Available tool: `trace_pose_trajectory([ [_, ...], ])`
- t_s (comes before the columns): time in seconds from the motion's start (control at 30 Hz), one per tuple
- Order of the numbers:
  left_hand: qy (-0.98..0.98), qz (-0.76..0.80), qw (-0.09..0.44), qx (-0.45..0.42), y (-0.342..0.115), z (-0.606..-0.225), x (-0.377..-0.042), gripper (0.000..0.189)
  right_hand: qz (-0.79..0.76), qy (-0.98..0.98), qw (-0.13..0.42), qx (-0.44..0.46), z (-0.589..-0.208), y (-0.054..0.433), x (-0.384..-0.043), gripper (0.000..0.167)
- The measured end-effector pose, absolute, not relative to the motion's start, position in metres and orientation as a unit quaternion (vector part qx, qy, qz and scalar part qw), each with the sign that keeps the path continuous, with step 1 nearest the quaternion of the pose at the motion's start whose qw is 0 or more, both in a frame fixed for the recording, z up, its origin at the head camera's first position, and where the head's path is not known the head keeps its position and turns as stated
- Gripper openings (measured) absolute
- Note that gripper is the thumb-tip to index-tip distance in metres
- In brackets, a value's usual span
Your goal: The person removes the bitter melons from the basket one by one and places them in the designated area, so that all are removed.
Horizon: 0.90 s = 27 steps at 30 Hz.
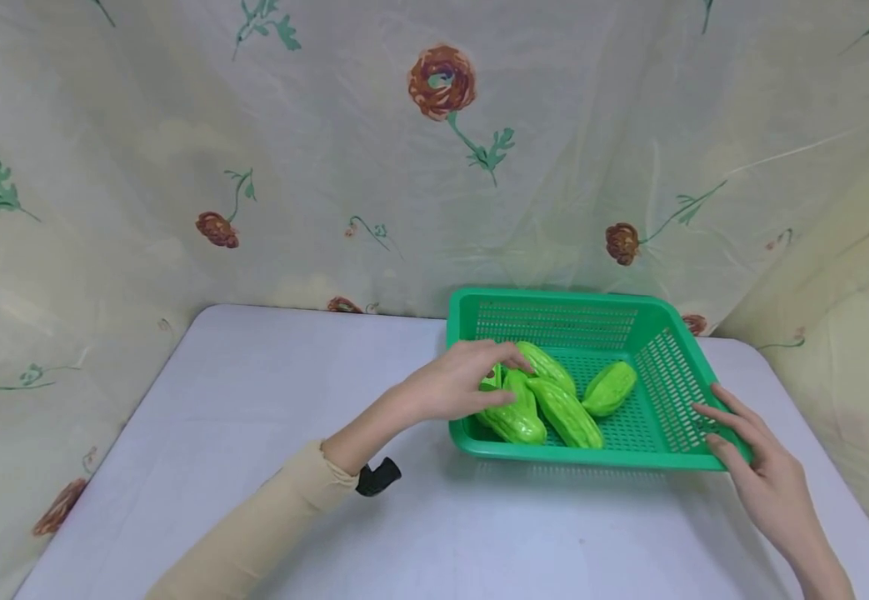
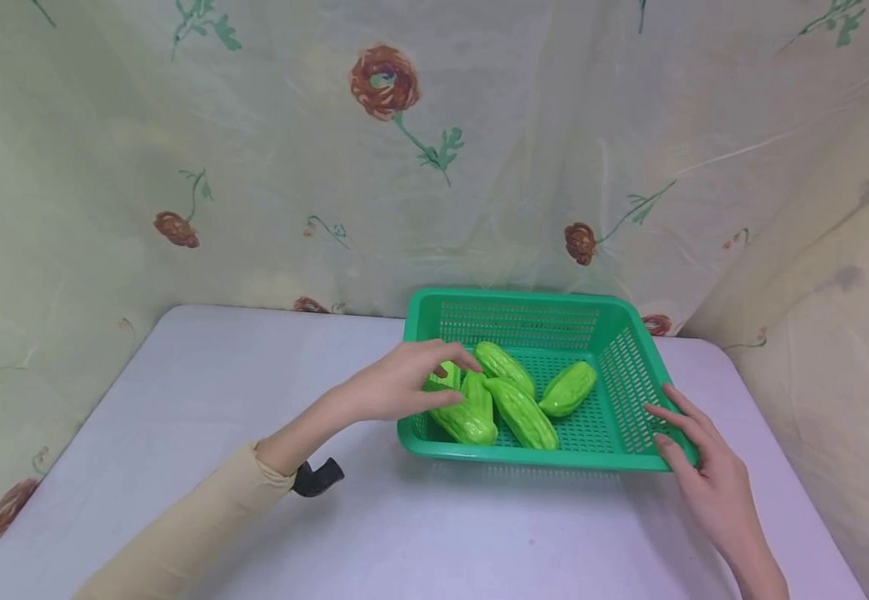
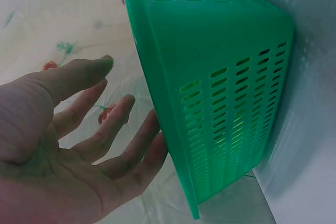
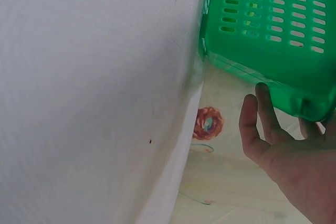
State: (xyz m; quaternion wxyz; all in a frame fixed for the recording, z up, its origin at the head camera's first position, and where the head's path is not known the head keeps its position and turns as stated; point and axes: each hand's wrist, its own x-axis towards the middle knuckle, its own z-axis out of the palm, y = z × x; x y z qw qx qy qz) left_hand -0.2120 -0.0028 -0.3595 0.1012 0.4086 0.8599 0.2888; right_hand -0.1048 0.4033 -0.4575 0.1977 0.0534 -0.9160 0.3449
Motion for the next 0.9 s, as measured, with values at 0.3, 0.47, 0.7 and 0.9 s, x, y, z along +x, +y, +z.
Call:
trace_pose_trajectory([
  [0.3,0.846,0.277,0.143,0.433,0.005,-0.359,-0.222,0.050,0.351,-0.916,0.186,0.052,-0.456,0.402,-0.104,0.040],
  [0.47,0.819,0.291,0.186,0.458,0.010,-0.357,-0.231,0.054,0.353,-0.915,0.190,0.053,-0.455,0.402,-0.103,0.039],
  [0.7,0.788,0.320,0.267,0.454,0.011,-0.353,-0.244,0.059,0.356,-0.914,0.188,0.054,-0.456,0.402,-0.103,0.040],
  [0.9,0.785,0.295,0.295,0.458,0.016,-0.354,-0.252,0.058,0.357,-0.913,0.190,0.053,-0.457,0.401,-0.103,0.040],
])
